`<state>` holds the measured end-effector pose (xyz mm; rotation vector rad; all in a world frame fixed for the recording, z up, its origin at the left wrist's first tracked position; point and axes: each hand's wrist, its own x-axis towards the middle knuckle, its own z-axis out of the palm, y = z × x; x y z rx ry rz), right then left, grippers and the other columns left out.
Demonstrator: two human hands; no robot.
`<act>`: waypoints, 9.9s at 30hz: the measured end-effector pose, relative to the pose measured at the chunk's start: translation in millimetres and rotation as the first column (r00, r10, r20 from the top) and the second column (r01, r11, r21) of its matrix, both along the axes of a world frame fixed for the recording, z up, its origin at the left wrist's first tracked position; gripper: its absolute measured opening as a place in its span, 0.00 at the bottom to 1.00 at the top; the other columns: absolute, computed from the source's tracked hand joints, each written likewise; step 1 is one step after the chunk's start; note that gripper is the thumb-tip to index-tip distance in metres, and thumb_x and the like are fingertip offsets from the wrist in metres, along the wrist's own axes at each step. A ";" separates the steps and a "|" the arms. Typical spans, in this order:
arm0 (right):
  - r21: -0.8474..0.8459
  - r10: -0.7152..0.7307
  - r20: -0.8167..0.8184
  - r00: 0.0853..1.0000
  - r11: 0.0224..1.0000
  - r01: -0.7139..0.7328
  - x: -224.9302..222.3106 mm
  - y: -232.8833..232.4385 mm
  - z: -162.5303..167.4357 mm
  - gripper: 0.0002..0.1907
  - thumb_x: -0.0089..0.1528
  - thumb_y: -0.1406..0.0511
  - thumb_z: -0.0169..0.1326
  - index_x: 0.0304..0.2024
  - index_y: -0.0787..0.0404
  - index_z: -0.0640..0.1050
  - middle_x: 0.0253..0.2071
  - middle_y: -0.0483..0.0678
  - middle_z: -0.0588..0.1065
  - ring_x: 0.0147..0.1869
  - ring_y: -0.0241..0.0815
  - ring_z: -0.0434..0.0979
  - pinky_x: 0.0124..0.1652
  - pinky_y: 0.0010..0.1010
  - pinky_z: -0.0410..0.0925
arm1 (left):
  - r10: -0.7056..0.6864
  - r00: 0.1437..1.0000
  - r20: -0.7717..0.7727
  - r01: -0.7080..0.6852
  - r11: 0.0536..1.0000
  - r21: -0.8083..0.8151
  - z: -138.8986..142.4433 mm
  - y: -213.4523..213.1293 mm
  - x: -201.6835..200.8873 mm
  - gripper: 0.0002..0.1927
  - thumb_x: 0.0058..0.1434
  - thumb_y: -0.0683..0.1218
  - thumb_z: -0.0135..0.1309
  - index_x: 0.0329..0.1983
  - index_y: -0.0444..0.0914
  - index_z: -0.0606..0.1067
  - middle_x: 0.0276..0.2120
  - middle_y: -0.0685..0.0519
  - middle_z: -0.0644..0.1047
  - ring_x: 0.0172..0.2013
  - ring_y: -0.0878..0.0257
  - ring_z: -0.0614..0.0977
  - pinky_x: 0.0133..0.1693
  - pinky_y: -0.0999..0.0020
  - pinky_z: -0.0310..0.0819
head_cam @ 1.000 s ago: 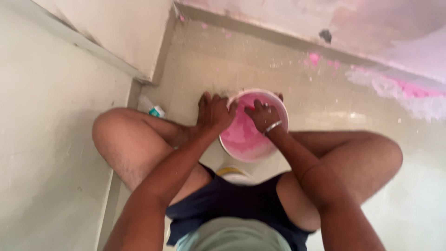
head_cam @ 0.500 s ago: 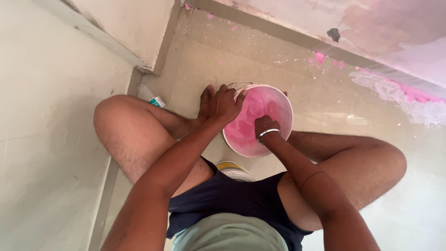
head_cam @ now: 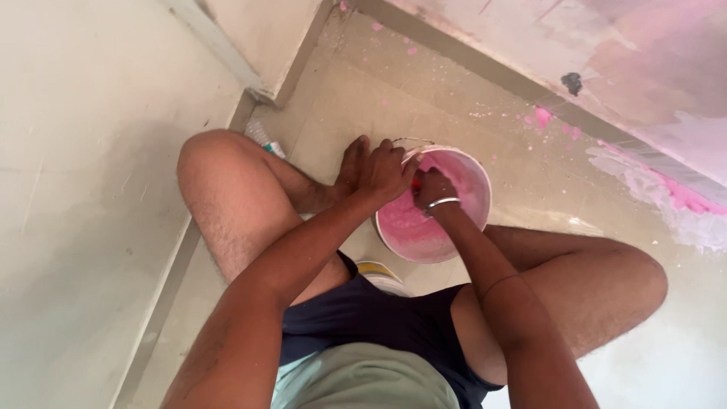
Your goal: The person sits on the floor and paints a wall and ceiling corner with pink paint using a small paint roller. They repeatedly dip the roller into a bucket of pink paint and roll the paint onto the wall, working over unpainted patches.
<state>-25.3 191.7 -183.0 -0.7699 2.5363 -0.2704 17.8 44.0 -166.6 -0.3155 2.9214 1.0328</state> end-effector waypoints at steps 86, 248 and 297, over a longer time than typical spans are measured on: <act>0.010 -0.263 -0.303 0.916 0.960 0.279 92.3 147.9 93.3 0.20 0.53 0.69 0.62 0.48 0.45 0.82 0.43 0.53 0.75 0.45 0.59 0.77 0.45 0.49 0.71 | 0.124 0.963 0.241 -0.128 0.992 0.004 27.4 -45.0 18.8 0.26 0.70 0.62 0.47 0.47 0.36 0.79 0.45 0.34 0.78 0.47 0.39 0.80 0.49 0.46 0.75; -0.780 -0.332 0.326 0.885 0.434 0.450 -284.4 -99.9 24.4 0.21 0.61 0.75 0.57 0.54 0.63 0.66 0.54 0.49 0.77 0.61 0.39 0.80 0.54 0.30 0.76 | 0.389 0.886 -0.252 -0.107 0.701 0.705 147.9 -184.7 -242.6 0.10 0.65 0.48 0.59 0.39 0.36 0.78 0.26 0.56 0.81 0.24 0.72 0.82 0.29 0.73 0.79; -0.418 -0.704 -0.365 0.609 0.709 0.568 -263.0 51.3 36.4 0.23 0.59 0.63 0.63 0.57 0.49 0.76 0.43 0.55 0.81 0.46 0.62 0.81 0.44 0.51 0.73 | 0.300 0.887 -0.351 -0.067 0.835 0.546 170.0 -168.1 -231.6 0.09 0.68 0.46 0.59 0.39 0.35 0.79 0.24 0.59 0.77 0.24 0.75 0.70 0.28 0.77 0.67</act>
